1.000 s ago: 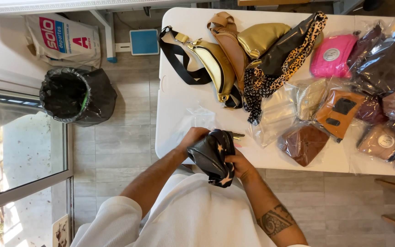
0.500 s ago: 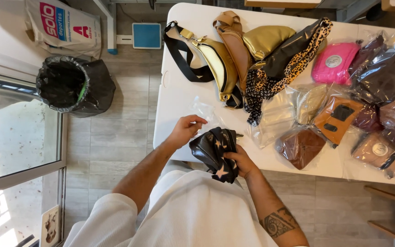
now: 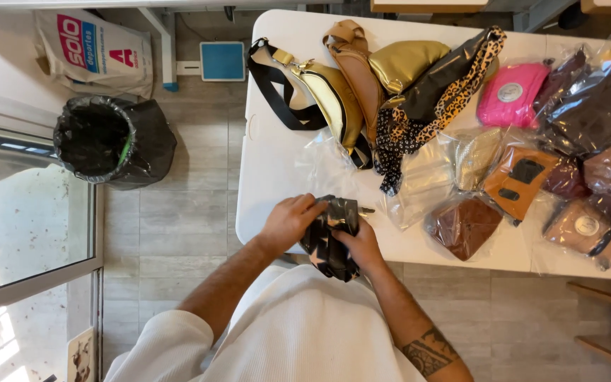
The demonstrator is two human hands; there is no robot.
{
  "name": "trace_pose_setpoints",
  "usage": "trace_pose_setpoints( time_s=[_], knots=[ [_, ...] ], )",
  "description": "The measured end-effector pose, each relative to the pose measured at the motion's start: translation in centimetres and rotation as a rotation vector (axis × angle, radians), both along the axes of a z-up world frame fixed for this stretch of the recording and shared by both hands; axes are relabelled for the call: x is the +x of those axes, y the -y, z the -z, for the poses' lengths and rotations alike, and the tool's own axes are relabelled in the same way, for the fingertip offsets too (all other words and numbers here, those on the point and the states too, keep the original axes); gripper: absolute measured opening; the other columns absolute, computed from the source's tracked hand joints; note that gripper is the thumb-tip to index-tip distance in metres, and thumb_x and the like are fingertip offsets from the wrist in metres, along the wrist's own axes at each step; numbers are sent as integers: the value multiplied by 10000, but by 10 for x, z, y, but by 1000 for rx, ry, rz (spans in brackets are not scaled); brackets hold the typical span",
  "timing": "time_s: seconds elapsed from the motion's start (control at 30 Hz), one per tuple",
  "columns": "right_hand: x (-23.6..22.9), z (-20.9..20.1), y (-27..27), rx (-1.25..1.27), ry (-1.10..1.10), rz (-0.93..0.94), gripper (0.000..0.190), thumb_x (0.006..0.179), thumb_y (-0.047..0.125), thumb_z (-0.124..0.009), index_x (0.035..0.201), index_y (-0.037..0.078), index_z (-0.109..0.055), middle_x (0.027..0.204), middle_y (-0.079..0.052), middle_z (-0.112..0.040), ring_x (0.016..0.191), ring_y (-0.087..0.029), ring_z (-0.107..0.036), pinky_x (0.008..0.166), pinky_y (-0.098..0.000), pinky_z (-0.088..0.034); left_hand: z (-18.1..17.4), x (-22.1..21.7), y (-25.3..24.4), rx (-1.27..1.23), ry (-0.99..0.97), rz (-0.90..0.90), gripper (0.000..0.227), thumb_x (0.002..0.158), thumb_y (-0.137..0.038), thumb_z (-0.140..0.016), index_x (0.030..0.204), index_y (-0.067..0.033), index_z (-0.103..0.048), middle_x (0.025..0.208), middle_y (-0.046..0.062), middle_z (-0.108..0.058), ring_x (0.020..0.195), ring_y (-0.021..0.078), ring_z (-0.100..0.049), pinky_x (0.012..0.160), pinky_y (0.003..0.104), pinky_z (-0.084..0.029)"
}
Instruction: The person places several small bags into clear plastic bags and seals them with a pink handheld heat sealer. They handle a gold sequined pouch, an orange pouch, and a black star-patterned pouch, sealing each one individually on a white table.
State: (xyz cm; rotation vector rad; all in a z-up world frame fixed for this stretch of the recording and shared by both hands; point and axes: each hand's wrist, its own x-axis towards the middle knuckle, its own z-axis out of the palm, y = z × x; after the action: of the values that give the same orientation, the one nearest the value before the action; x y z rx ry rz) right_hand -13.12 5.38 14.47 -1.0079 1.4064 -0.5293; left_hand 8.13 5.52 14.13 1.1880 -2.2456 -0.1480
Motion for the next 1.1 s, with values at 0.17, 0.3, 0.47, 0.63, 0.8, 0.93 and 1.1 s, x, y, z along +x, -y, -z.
trace_pose_setpoints(
  time_s=[0.17,0.3,0.47,0.63,0.8,0.93,1.1],
  knots=[
    [-1,3,-10,-20,-6,157,431,771,169,-840,1117,-25,-670,951,-186,-690,967,-319,-678,842,-450,-544,34,19,-1,-61,68,-165,210,977,-60,-596,1155,-96,-701,934,9,-491,755,157,-609,670,250,-525],
    [-3,7,-19,-4,-16,172,432,802,170,-824,1149,-27,-659,993,-202,-693,1000,-343,-684,870,-461,-545,59,19,-6,5,96,-229,340,884,-20,-651,1221,-61,-675,960,30,-513,804,193,-625,692,271,-550],
    [-7,18,-21,-49,70,194,461,797,97,-810,1210,-27,-645,1098,-201,-676,1012,-326,-681,831,-461,-574,93,27,-11,70,199,-265,354,913,-89,-636,1266,-115,-653,878,-2,-538,680,170,-645,598,273,-548],
    [-2,23,-27,-48,101,214,496,793,65,-791,1244,-50,-618,1151,-195,-637,1043,-318,-654,859,-454,-571,100,30,-24,304,48,-226,328,986,-106,-605,1312,-102,-634,853,20,-619,689,210,-706,623,305,-584],
    [-11,28,-27,1,147,265,440,758,26,-812,1171,-26,-671,1022,-138,-648,955,-269,-661,819,-418,-580,110,30,-40,869,-679,-392,220,976,-56,-664,1184,-48,-735,908,122,-777,764,261,-765,664,337,-631],
    [-15,37,-19,53,208,294,341,762,42,-809,1085,1,-707,917,-91,-668,851,-235,-682,735,-361,-587,106,30,-46,735,-626,-464,146,875,6,-751,1010,-47,-763,804,114,-759,715,264,-746,628,352,-616],
    [-13,27,-16,54,226,314,276,799,64,-793,1058,19,-707,890,-75,-667,825,-198,-676,716,-339,-577,100,16,-58,595,-586,-462,145,866,18,-721,962,-88,-745,782,78,-702,739,259,-718,649,344,-613]
  ],
)
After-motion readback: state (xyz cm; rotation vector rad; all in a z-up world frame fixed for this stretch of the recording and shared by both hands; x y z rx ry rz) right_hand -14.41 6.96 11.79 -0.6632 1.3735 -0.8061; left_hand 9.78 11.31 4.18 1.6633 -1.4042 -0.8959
